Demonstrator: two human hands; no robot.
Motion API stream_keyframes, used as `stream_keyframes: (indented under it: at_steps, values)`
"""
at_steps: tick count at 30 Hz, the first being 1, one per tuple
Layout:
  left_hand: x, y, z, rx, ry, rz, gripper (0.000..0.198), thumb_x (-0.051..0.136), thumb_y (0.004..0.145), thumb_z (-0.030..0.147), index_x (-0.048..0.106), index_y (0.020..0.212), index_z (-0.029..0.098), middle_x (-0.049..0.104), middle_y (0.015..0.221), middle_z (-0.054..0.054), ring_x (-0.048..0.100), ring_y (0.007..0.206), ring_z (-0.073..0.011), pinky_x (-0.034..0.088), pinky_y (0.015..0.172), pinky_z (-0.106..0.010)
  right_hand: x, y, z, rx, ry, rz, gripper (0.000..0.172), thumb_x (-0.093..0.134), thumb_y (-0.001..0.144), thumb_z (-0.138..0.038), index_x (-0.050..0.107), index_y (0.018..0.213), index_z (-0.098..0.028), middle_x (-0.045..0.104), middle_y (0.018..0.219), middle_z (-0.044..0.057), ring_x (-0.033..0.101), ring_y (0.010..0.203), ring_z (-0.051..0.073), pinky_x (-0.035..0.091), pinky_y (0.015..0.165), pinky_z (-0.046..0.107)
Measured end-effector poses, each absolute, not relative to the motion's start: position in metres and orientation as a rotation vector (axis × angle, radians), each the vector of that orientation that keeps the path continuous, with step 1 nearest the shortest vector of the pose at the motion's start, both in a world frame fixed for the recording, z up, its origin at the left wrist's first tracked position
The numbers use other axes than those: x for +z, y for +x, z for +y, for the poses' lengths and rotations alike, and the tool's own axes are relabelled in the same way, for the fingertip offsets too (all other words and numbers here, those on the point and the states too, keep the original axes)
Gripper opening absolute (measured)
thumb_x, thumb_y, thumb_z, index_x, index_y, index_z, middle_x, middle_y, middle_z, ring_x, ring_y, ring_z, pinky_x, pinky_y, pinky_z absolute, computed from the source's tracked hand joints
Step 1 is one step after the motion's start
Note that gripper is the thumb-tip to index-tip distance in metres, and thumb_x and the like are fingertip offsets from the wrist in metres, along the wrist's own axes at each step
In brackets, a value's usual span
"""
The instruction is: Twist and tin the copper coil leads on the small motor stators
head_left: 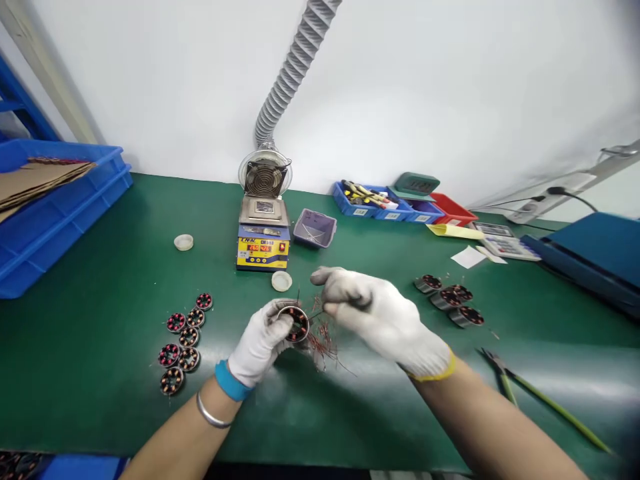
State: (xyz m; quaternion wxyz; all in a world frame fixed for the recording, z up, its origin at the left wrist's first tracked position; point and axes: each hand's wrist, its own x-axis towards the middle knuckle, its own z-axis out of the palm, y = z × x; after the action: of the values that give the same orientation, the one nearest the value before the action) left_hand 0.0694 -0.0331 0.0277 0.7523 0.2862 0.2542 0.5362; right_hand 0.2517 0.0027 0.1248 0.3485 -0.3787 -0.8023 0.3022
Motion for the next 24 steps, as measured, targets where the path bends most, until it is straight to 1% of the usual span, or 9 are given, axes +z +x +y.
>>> stream_keyframes:
  at_steps: [4,6,8,10,12,15,18,21,24]
  values:
    - [0.03,0.071,-0.033,1.181,0.664,0.638,0.055,0.084,0.06,0.049,0.064,0.099,0.015,0.066,0.083,-0.004,0.057,0.057,-0.011,0.044,0.049,-0.022,0.101,0.271,0.015,1.048,-0.971,-1.41,0.012,0.067,0.073,-0.029,0.06,0.066,-0.022,0.065,0.075,0.003,0.062,0.103,0.026,0.049,0.094,0.044]
    - [0.023,0.072,-0.033,1.071,0.684,0.604,0.059,0.079,0.062,0.06,0.066,0.096,0.013,0.066,0.077,-0.006,0.052,0.048,-0.0086,0.033,0.039,-0.018,0.091,0.274,0.018,1.15,-1.042,-1.527,0.014,0.068,0.075,-0.033,0.063,0.069,-0.021,0.067,0.079,0.004,0.061,0.106,0.027,0.047,0.095,0.042]
    - [0.016,0.075,-0.034,0.952,0.707,0.563,0.065,0.066,0.066,0.073,0.067,0.084,0.011,0.064,0.063,-0.006,0.043,0.037,-0.0063,0.022,0.034,-0.018,0.083,0.271,0.018,1.264,-1.113,-1.796,0.018,0.064,0.079,-0.036,0.066,0.079,-0.019,0.069,0.091,0.008,0.06,0.109,0.028,0.047,0.095,0.042]
    - [0.009,0.077,-0.035,0.846,0.721,0.523,0.079,0.047,0.067,0.086,0.066,0.068,0.009,0.057,0.049,-0.006,0.04,0.032,-0.0076,0.021,0.033,-0.02,0.075,0.264,0.015,1.33,-1.058,-2.041,0.025,0.06,0.082,-0.037,0.068,0.095,-0.017,0.067,0.108,0.01,0.058,0.112,0.028,0.045,0.096,0.043]
    - [0.005,0.078,-0.035,0.754,0.713,0.488,0.093,0.029,0.065,0.094,0.064,0.057,0.008,0.053,0.043,-0.007,0.043,0.033,-0.0117,0.028,0.034,-0.023,0.068,0.256,0.01,1.349,-0.91,-2.192,0.03,0.059,0.084,-0.035,0.066,0.106,-0.017,0.063,0.119,0.011,0.056,0.116,0.026,0.043,0.1,0.042]
    - [0.002,0.078,-0.034,0.682,0.615,0.446,0.1,0.021,0.062,0.097,0.066,0.058,0.007,0.056,0.046,-0.009,0.048,0.037,-0.0145,0.037,0.041,-0.027,0.059,0.247,0.002,1.317,-0.74,-2.244,0.029,0.058,0.088,-0.034,0.067,0.11,-0.017,0.061,0.122,0.01,0.05,0.123,0.023,0.04,0.104,0.038]
    - [0.001,0.079,-0.034,0.703,0.491,0.414,0.092,0.034,0.065,0.093,0.069,0.078,0.009,0.063,0.056,-0.007,0.057,0.051,-0.017,0.047,0.056,-0.028,0.054,0.242,-0.003,1.272,-0.702,-2.203,0.023,0.058,0.089,-0.031,0.069,0.106,-0.02,0.063,0.118,0.008,0.048,0.125,0.021,0.036,0.108,0.037]
    - [0.0,0.081,-0.035,0.73,0.422,0.418,0.081,0.046,0.068,0.086,0.069,0.09,0.011,0.067,0.066,-0.006,0.065,0.069,-0.0203,0.05,0.074,-0.03,0.055,0.24,-0.005,1.293,-0.639,-2.103,0.015,0.059,0.089,-0.028,0.072,0.092,-0.021,0.067,0.1,0.004,0.055,0.114,0.02,0.033,0.111,0.038]
    - [-0.002,0.085,-0.037,0.828,0.427,0.466,0.068,0.056,0.076,0.073,0.068,0.106,0.013,0.072,0.086,-0.007,0.066,0.091,-0.0229,0.048,0.089,-0.033,0.057,0.24,-0.005,1.365,-0.606,-2.034,0.011,0.062,0.086,-0.025,0.07,0.08,-0.02,0.066,0.086,0.003,0.059,0.1,0.019,0.044,0.099,0.036]
